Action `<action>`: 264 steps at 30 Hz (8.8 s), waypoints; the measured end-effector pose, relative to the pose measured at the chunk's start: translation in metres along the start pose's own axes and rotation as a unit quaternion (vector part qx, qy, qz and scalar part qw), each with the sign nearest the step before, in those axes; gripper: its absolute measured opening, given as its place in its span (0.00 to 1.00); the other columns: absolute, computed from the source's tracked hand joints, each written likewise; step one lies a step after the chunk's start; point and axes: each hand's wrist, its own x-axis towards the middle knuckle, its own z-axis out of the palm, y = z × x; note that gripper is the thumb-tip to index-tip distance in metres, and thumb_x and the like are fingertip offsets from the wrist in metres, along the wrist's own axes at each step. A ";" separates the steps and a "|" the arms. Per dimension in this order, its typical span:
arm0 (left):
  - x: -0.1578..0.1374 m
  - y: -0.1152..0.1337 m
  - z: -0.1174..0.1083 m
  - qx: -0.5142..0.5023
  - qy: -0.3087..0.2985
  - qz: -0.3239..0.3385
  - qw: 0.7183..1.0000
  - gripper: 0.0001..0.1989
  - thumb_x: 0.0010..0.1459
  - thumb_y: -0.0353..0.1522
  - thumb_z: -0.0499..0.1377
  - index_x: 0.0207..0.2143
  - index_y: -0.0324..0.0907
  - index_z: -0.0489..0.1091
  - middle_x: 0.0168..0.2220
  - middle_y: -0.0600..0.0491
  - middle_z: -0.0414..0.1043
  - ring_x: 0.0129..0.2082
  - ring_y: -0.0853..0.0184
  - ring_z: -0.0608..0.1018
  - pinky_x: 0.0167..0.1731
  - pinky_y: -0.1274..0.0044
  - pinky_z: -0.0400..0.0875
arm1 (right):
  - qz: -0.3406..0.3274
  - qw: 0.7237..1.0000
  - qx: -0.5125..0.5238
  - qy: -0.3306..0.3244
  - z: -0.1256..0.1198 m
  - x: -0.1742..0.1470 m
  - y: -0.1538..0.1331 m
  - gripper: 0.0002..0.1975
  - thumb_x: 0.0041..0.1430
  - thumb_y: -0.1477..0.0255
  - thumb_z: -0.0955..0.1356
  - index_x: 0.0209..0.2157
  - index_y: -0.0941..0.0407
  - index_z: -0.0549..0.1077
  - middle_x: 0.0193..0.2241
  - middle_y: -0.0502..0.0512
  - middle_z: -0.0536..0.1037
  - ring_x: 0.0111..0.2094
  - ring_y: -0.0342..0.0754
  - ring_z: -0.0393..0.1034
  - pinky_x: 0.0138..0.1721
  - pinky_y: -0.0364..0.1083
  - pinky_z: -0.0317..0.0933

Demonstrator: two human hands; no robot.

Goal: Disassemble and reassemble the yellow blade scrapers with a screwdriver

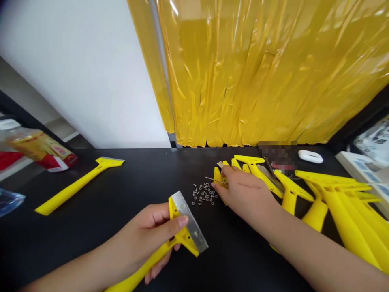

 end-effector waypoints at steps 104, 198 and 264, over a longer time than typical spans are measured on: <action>-0.016 0.012 0.001 0.460 0.171 0.281 0.825 0.09 0.73 0.31 0.52 0.42 0.42 0.72 0.35 0.52 0.73 0.32 0.62 0.79 0.32 0.71 0.77 | 0.022 0.735 0.639 -0.223 -0.019 -0.069 -0.041 0.27 0.65 0.42 0.70 0.34 0.54 0.75 0.20 0.42 0.57 0.20 0.39 0.45 0.19 0.42 0.39; 0.007 0.005 -0.004 -0.179 -0.011 0.150 0.972 0.18 0.68 0.42 0.62 0.29 0.38 0.74 0.16 0.55 0.68 0.11 0.74 0.66 0.11 0.85 0.65 | 0.053 0.572 0.760 -0.303 -0.018 -0.049 -0.015 0.12 0.66 0.61 0.76 0.41 0.55 0.79 0.20 0.42 0.68 0.17 0.32 0.41 0.19 0.38 0.35; 0.008 0.004 -0.003 -0.100 0.031 0.116 0.988 0.20 0.71 0.46 0.59 0.34 0.40 0.74 0.12 0.60 0.63 0.10 0.75 0.62 0.15 0.84 0.62 | -0.100 0.967 0.226 0.057 -0.017 -0.029 0.017 0.22 0.75 0.56 0.63 0.65 0.43 0.74 0.57 0.56 0.83 0.54 0.60 0.79 0.57 0.59 0.70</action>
